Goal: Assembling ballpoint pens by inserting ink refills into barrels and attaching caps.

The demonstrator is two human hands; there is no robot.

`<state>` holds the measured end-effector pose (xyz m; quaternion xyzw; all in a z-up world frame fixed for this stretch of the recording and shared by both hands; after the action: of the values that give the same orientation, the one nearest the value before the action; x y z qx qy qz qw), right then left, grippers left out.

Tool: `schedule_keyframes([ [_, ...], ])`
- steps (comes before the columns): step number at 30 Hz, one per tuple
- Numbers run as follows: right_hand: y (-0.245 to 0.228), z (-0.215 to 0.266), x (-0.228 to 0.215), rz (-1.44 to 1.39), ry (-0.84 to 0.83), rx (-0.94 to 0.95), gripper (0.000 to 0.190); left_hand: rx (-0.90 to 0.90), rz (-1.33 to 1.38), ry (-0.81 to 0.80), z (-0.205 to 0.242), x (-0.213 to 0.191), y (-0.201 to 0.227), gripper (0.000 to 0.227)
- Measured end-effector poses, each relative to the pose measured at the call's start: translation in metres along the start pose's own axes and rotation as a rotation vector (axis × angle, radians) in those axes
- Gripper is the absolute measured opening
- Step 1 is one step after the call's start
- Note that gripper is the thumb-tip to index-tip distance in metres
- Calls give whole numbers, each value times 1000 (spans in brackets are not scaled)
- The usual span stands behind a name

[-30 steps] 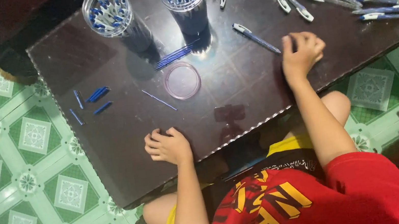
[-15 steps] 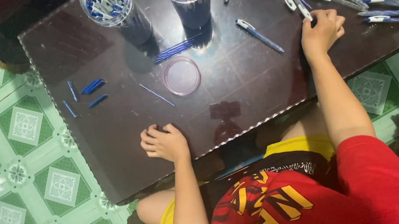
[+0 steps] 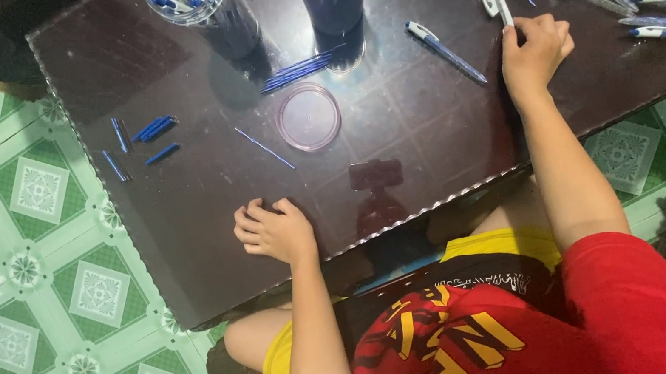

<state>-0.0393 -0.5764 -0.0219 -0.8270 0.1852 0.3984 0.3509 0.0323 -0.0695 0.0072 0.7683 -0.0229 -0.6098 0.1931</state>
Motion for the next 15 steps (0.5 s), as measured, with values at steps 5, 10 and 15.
schedule_keyframes([
  [5, -11, 6, -5, -64, -50, -135, 7, 3, -2, 5, 0, 1, 0, 26],
  [10, -11, 9, -5, -69, -40, -167, 8, 14, 0, 8, 1, 1, 0, 27],
  [15, -12, 5, -7, -84, -52, -151, 15, 19, 1, 23, 0, 1, 1, 26],
])
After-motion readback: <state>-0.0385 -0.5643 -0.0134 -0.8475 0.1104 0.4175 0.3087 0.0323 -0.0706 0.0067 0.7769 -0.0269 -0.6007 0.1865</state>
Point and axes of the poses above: each hand's wrist, its own z-axis away from the middle knuckle, its own x-axis out of the palm, y = z × x, the point moved 4 cm from there along -z, towards the middle knuckle, and after that the axes turned 4 degrees about x, right-handed, at the moved point
